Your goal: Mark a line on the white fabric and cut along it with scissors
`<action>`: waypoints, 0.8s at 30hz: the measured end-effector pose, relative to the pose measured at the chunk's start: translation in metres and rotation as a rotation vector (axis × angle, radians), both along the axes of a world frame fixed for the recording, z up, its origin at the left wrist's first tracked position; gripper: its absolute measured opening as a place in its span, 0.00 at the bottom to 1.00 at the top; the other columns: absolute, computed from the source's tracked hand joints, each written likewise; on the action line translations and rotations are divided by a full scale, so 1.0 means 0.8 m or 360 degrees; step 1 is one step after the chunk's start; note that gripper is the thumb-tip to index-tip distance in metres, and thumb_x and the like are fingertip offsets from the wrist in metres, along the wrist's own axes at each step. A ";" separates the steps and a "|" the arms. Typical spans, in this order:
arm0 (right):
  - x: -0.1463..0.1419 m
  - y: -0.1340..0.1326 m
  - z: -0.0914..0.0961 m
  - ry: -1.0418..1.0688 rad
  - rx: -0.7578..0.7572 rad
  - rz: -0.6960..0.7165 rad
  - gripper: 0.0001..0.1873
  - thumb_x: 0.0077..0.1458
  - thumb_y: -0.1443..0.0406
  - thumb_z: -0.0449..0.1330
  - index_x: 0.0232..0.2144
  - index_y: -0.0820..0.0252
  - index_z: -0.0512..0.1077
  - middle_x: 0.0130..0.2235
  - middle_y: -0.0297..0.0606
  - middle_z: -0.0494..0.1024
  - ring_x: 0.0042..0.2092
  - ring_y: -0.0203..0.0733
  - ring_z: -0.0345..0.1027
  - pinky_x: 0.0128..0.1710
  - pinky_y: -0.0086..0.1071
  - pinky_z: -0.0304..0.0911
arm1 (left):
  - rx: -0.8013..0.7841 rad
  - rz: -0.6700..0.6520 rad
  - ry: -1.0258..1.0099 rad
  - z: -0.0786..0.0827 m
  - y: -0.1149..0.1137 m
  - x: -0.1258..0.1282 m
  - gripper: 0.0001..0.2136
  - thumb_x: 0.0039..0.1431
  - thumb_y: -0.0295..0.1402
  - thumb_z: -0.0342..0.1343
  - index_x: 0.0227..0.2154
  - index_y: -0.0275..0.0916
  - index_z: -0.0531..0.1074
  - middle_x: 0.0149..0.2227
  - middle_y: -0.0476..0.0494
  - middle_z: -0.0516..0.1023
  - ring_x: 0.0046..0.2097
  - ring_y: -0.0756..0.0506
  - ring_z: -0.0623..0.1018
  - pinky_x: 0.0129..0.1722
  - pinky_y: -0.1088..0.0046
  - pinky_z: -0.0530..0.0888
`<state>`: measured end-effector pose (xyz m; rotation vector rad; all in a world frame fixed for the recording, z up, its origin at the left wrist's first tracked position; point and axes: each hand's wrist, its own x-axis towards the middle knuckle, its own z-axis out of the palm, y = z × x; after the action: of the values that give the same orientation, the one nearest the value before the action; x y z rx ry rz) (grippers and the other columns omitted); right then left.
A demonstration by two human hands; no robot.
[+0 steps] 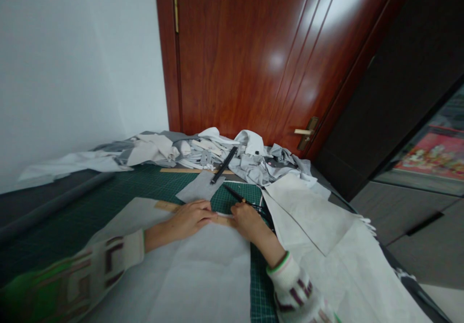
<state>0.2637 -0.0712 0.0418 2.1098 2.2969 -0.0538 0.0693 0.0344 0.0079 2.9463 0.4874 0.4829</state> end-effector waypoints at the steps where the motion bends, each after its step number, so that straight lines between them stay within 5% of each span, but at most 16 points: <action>1: 0.000 0.000 0.000 0.0000 0.0003 0.0005 0.13 0.63 0.75 0.50 0.37 0.68 0.76 0.41 0.49 0.80 0.44 0.44 0.75 0.43 0.30 0.64 | -0.0005 0.0006 -0.0001 0.000 0.000 0.000 0.10 0.63 0.25 0.58 0.43 0.42 0.81 0.38 0.46 0.78 0.42 0.44 0.78 0.40 0.70 0.71; 24: 0.019 -0.001 -0.009 -0.0145 -0.0105 -0.0012 0.11 0.62 0.72 0.54 0.42 0.69 0.75 0.43 0.52 0.80 0.50 0.50 0.74 0.48 0.33 0.65 | -0.0076 0.0070 -0.0005 -0.003 0.000 0.000 0.09 0.65 0.29 0.59 0.45 0.43 0.81 0.39 0.46 0.78 0.42 0.44 0.77 0.40 0.71 0.70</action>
<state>0.2792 -0.0720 0.0347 2.0451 2.2054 -0.0321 0.0694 0.0345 0.0058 2.8944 0.5563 0.4734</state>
